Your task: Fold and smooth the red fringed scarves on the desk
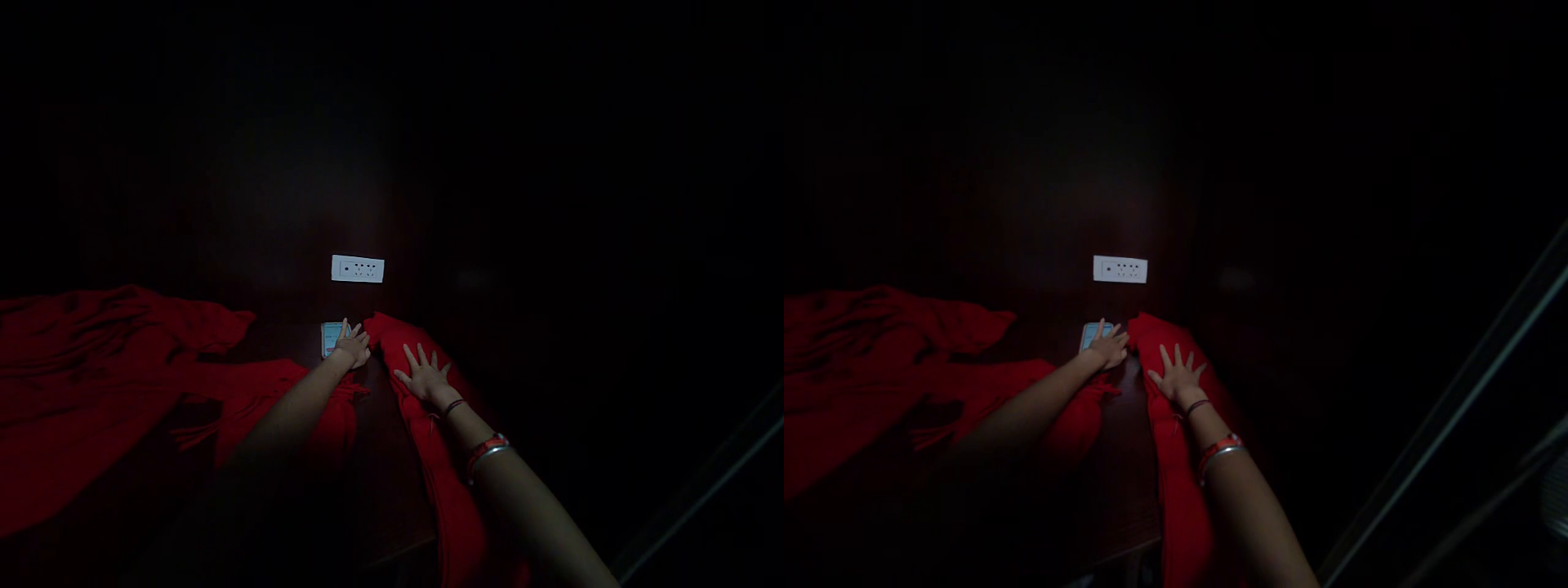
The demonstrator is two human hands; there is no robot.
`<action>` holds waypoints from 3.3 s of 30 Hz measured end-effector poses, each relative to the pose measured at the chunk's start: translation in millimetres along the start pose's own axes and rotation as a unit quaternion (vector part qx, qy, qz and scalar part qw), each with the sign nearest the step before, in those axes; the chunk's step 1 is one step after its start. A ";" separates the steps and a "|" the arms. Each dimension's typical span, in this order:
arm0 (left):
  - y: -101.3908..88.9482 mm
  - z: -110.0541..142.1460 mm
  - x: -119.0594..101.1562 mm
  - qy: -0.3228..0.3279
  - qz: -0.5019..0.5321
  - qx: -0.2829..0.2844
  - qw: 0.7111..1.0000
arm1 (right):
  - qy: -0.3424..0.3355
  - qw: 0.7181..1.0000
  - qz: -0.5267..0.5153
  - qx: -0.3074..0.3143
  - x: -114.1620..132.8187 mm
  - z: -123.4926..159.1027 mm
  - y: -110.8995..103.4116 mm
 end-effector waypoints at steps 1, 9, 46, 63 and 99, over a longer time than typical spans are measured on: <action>-6.6 7.6 5.3 0.003 0.000 -0.001 1.000 | 0.000 1.000 0.003 -0.005 1.7 1.5 -4.5; -41.3 112.5 114.0 -0.098 0.030 -0.001 0.995 | -0.100 0.987 -0.065 -0.110 100.6 25.0 -45.1; -13.3 205.8 167.0 -0.097 0.022 -0.030 0.995 | -0.159 0.940 -0.234 -0.190 168.7 24.6 -57.5; -42.1 207.6 172.5 -0.138 0.073 -0.151 0.976 | 0.047 0.934 -0.162 -0.314 102.7 33.2 -85.9; -62.2 202.8 116.5 -0.011 0.027 -0.177 0.984 | -0.366 0.903 -0.162 -0.157 246.6 63.8 -36.7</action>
Point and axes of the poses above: each hand's wrist, its own z-axis away from the middle knuckle, its own y-axis out of the palm, x = y × z, the point moved 9 cm from there along -z, towards the middle knuckle, and after that the axes turned 2 degrees about -z, right-handed, at the moved point
